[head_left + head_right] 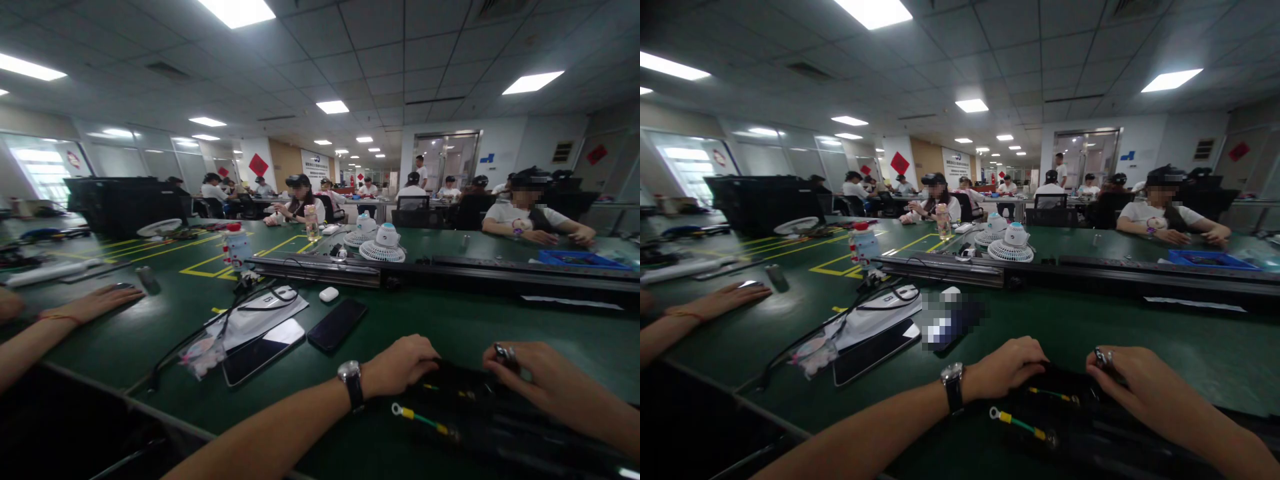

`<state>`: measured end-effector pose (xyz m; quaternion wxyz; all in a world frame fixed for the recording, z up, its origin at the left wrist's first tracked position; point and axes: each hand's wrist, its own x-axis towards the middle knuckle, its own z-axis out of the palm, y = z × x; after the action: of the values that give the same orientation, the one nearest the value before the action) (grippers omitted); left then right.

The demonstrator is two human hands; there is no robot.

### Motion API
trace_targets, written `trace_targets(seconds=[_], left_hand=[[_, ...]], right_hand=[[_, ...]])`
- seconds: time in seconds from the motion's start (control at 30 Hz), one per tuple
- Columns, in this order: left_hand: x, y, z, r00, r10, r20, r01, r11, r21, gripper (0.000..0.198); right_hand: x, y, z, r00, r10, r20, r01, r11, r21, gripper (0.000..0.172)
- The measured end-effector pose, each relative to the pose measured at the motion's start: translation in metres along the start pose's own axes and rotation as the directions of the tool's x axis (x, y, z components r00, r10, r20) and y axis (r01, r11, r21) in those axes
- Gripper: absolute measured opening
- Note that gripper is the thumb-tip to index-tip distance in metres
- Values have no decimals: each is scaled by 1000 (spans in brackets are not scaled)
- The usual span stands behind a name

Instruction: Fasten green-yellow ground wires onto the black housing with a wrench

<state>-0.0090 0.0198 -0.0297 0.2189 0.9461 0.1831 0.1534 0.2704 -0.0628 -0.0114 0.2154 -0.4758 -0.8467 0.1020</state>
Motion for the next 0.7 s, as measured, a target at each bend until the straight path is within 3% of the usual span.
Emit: trace_targets(seconds=[0.7], left_hand=[[0,-5,5,1000,14,3,-14,1000,-8,19]], right_hand=[[-7,3,6,997,64,-51,-64,998,1,39]])
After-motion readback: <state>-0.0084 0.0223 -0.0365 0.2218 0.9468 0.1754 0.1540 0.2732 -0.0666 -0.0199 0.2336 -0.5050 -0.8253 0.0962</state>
